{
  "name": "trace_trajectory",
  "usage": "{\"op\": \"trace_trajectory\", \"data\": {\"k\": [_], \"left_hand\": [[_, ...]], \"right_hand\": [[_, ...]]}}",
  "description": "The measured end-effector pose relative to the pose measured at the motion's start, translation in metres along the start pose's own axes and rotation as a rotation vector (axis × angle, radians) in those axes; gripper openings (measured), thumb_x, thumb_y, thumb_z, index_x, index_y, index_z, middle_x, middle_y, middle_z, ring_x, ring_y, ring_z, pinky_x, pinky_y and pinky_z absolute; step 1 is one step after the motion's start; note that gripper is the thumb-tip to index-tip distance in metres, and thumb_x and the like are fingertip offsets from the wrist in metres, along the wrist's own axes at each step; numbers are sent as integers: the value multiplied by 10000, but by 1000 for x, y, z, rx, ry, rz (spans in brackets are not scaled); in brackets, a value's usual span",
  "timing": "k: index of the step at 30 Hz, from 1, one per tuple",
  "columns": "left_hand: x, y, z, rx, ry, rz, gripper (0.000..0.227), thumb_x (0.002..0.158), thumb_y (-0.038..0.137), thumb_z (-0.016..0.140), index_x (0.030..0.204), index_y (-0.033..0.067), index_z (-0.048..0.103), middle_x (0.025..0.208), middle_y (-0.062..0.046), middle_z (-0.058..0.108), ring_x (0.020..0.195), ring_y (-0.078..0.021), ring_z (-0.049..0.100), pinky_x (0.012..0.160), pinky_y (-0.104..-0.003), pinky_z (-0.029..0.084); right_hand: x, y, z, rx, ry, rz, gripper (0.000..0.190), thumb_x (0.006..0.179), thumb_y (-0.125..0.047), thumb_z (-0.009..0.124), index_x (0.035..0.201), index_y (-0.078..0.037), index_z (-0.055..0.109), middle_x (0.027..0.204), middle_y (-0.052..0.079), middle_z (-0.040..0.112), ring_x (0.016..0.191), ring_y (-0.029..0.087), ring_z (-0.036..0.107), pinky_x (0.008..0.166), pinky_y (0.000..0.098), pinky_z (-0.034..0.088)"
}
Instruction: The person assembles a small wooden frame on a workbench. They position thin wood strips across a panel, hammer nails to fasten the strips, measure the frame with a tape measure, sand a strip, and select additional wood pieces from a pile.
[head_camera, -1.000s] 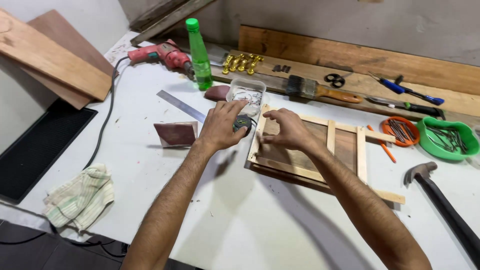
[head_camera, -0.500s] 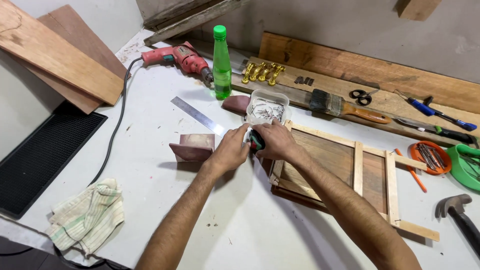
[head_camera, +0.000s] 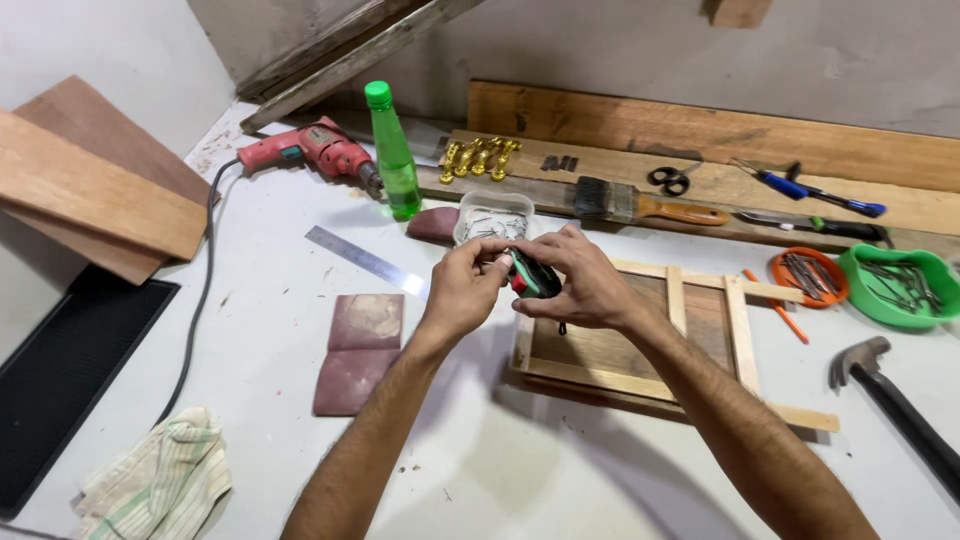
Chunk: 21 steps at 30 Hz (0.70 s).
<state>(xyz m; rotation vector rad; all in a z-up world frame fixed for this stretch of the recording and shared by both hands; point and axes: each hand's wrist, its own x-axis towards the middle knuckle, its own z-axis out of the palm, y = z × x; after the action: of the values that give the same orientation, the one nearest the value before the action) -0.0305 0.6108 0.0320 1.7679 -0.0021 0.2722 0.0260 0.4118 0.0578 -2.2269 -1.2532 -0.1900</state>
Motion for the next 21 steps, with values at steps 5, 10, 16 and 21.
{"op": "trace_trajectory", "data": {"k": [5,10,16,21], "left_hand": [[11,9,50,-242,-181,49,229,965,160,720,1101,-25,716,922,-62,763,814,-99,709,734,-251,600],[20,24,105,-302,-392,-4,223,950,192,750,995,-23,710,882,-73,745,796,-110,694,734,-253,595],[27,45,173,-193,-678,-127,329,949,299,770,954,-25,714,850,-56,687,713,-106,584,622,-270,521],[41,55,224,-40,-741,66,318,985,298,708,1000,-2,604,812,-45,672,740,-98,650,648,-261,570]], "right_hand": [[-43,8,-48,125,74,64,682,809,-367,867,1406,-125,641,1085,88,672,1002,207,636,875,357,536],[-93,16,-90,240,73,153,607,876,-316,811,1417,-104,637,1028,70,655,959,166,618,822,314,518],[-151,34,-135,502,39,480,461,935,-265,743,1357,-98,660,1037,54,682,882,122,581,755,295,508],[-177,59,-173,172,-11,453,354,880,-193,683,1217,-93,638,943,55,744,864,151,713,774,317,568]]}}
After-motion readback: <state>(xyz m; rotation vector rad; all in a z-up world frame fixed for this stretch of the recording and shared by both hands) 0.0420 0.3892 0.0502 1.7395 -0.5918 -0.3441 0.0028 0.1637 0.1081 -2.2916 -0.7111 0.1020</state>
